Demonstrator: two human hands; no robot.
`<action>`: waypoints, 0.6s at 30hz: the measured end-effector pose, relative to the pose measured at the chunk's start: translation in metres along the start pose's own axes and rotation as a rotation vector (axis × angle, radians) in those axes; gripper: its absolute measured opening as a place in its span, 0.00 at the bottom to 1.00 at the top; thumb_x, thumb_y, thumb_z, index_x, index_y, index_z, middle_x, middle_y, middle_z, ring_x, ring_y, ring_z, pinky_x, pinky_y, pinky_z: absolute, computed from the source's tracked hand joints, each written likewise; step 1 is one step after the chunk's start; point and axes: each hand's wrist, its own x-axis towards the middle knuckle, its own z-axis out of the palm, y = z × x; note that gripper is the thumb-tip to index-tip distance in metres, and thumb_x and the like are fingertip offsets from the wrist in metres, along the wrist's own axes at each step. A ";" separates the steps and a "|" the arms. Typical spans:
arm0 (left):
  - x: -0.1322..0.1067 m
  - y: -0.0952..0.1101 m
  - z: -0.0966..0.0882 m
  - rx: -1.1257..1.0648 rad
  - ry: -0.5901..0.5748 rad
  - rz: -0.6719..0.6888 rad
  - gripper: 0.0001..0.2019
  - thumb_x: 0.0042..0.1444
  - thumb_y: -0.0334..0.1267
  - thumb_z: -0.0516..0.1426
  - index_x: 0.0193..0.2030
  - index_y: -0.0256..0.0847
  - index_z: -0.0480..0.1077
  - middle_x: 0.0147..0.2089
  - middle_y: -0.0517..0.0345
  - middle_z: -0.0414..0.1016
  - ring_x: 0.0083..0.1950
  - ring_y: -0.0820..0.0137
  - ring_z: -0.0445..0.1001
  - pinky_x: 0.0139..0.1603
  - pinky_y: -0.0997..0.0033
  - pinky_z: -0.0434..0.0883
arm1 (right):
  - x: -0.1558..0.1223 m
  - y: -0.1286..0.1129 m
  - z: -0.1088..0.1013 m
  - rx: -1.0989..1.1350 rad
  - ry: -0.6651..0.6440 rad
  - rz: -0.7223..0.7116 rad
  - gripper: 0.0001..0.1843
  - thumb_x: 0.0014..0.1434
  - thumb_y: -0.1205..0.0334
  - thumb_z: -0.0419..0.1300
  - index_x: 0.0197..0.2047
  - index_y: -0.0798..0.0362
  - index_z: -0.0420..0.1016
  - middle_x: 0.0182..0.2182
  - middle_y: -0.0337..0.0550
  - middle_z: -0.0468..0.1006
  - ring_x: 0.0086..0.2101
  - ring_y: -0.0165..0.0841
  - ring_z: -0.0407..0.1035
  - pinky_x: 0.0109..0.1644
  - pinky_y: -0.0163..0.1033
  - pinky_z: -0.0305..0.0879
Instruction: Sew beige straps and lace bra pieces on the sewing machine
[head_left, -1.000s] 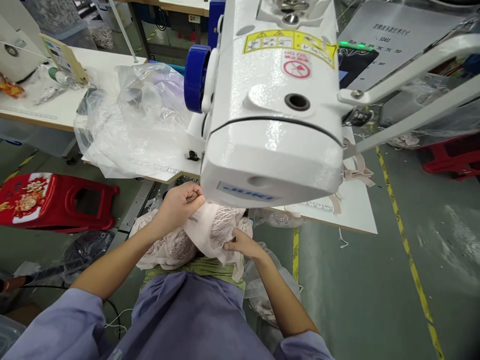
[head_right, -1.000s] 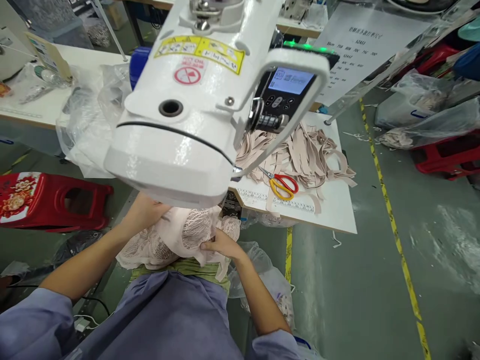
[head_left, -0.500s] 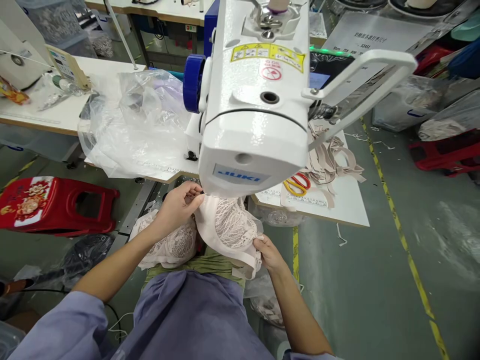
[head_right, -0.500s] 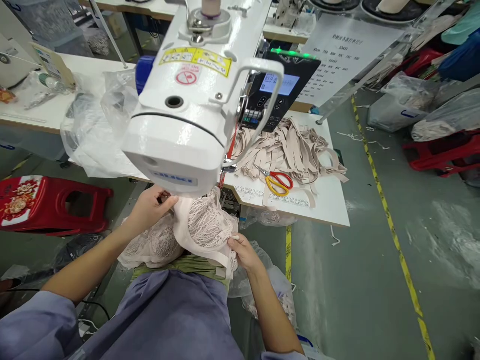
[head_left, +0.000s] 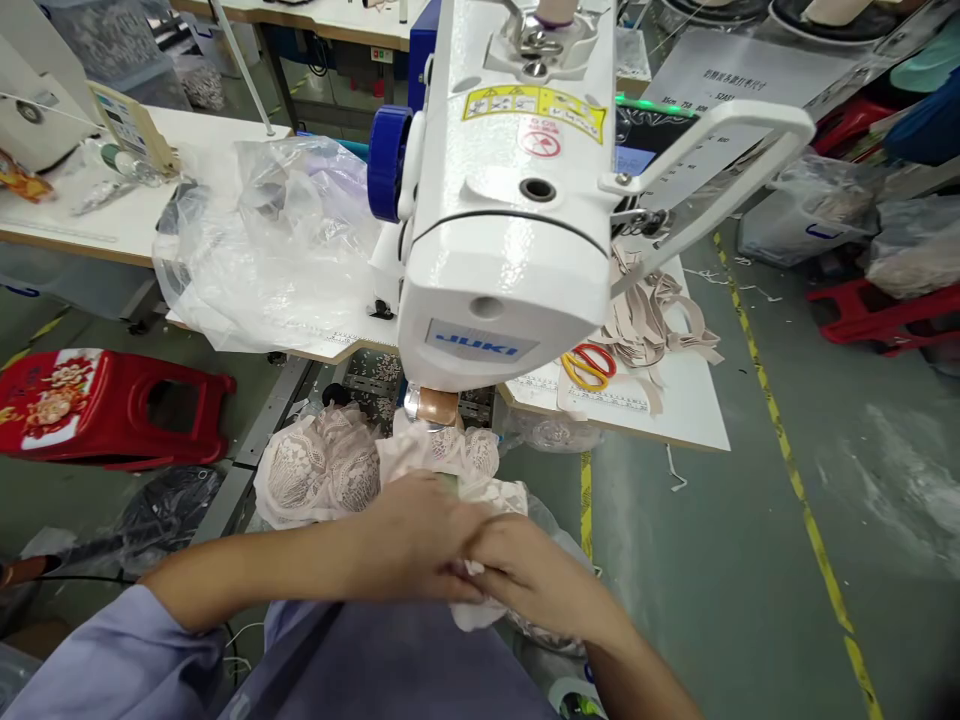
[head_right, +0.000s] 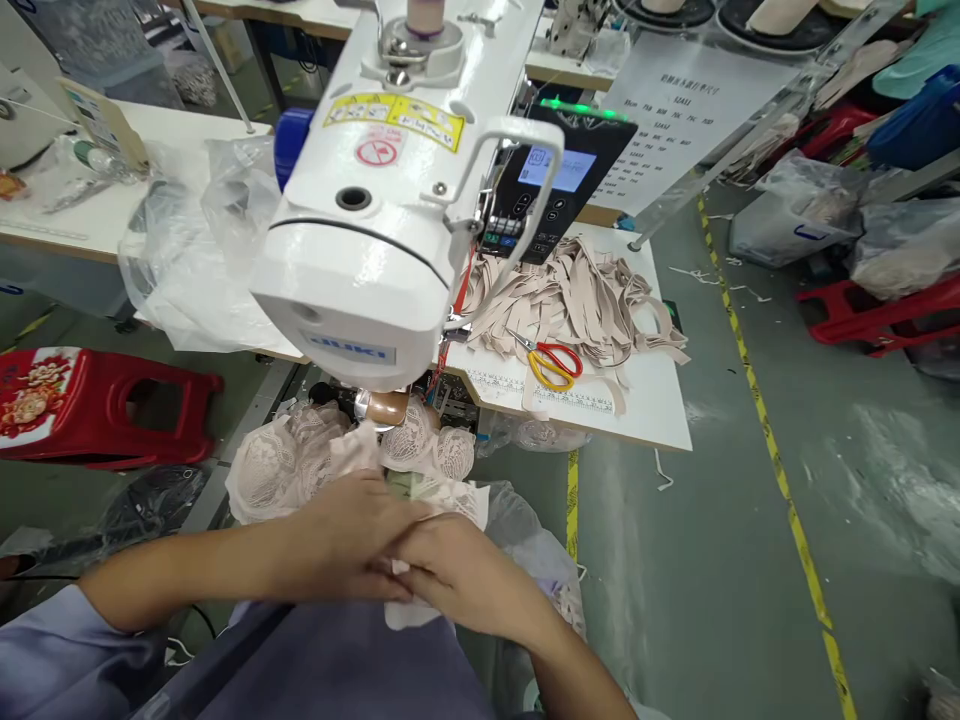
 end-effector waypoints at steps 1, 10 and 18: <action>-0.001 -0.007 -0.001 -0.048 -0.048 -0.105 0.14 0.54 0.44 0.65 0.44 0.39 0.75 0.34 0.52 0.79 0.35 0.60 0.77 0.36 0.65 0.69 | 0.002 -0.007 0.001 -0.056 0.010 0.014 0.16 0.69 0.60 0.48 0.35 0.49 0.76 0.31 0.41 0.79 0.33 0.34 0.72 0.39 0.37 0.65; -0.007 -0.046 -0.013 -0.131 0.132 -0.136 0.20 0.65 0.39 0.53 0.21 0.40 0.59 0.18 0.65 0.53 0.20 0.75 0.51 0.24 0.71 0.46 | 0.023 -0.001 -0.008 -0.044 0.214 0.168 0.06 0.66 0.59 0.55 0.40 0.50 0.72 0.28 0.37 0.76 0.29 0.32 0.69 0.31 0.34 0.57; 0.008 -0.073 -0.040 -0.048 0.148 -0.232 0.23 0.64 0.47 0.53 0.19 0.40 0.57 0.17 0.65 0.52 0.20 0.76 0.52 0.26 0.71 0.46 | 0.054 0.008 -0.039 0.033 0.362 0.146 0.13 0.64 0.53 0.59 0.33 0.51 0.79 0.30 0.40 0.79 0.31 0.32 0.70 0.35 0.35 0.60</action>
